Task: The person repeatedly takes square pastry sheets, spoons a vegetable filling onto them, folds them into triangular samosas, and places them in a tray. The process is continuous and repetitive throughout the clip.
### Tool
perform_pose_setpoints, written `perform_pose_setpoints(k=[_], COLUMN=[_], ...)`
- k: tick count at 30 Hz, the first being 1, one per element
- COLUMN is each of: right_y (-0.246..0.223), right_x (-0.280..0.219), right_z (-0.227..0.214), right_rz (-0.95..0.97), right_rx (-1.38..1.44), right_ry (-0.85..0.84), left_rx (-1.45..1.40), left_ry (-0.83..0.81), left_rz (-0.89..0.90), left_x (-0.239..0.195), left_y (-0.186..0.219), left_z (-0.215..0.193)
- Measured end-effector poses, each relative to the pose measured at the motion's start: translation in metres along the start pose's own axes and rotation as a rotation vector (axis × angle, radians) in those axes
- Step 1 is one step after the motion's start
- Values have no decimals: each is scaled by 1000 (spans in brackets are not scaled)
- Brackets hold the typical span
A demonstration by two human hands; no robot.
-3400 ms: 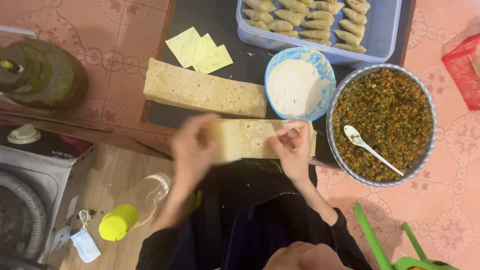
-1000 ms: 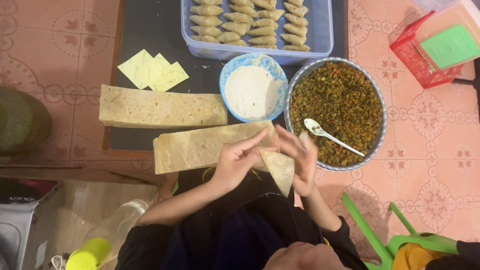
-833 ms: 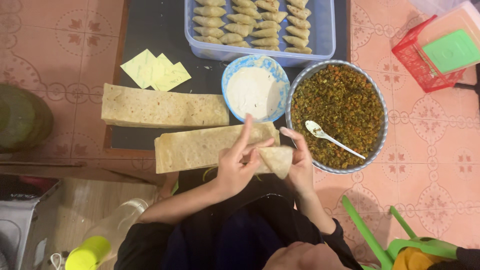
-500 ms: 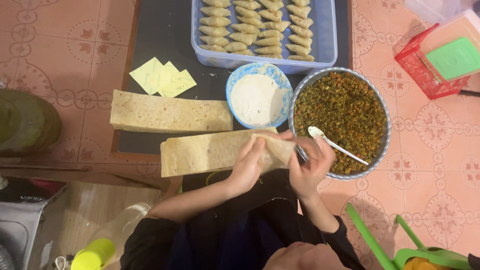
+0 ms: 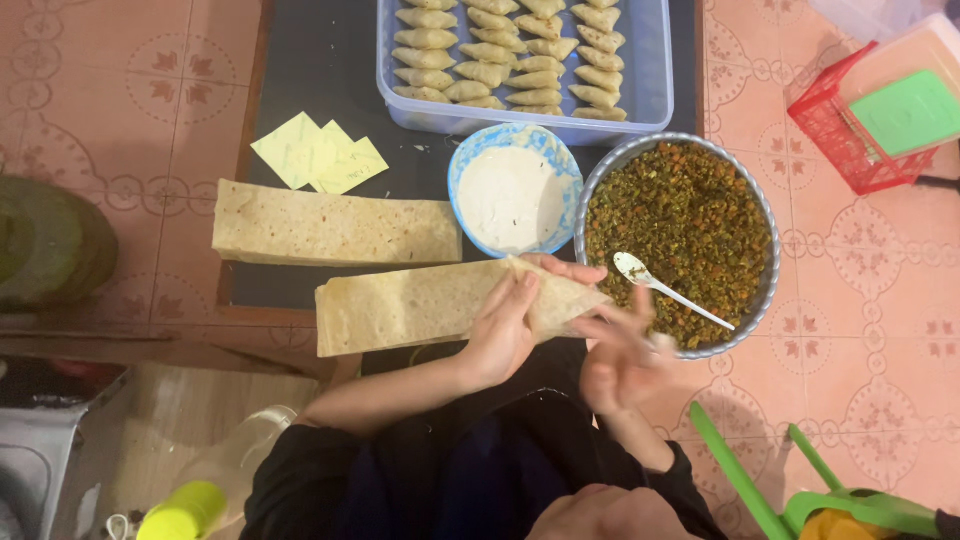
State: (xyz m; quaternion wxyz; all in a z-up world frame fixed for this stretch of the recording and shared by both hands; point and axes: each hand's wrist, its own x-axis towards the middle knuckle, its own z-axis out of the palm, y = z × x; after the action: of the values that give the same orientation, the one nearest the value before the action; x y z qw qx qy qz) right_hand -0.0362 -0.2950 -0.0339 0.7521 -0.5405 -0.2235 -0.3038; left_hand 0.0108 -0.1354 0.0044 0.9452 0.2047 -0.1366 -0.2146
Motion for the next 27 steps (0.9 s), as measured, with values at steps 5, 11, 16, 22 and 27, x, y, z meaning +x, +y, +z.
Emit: perform_pose_setpoints(k=[5,11,16,22,27], right_y=[-2,-51,-74,-82,-69], right_x=[20,43,37,50,80], right_z=[0,-37,-54,-63,-90], right_rz=[292,589,772,788,305], right_rx=[-320,-220,-361,-293,-1242], right_ry=[154,-87,-120,-147,-318], left_rx=[52,575,667,444,-43], left_ry=[-44,-387,-413,-335,-129], left_rz=[34,-400,-618,-728,-802], left_x=[-1,-2,-1,7,6], left_y=[0,40,25,4,7], left_z=[5,-11,-13,-15,-22])
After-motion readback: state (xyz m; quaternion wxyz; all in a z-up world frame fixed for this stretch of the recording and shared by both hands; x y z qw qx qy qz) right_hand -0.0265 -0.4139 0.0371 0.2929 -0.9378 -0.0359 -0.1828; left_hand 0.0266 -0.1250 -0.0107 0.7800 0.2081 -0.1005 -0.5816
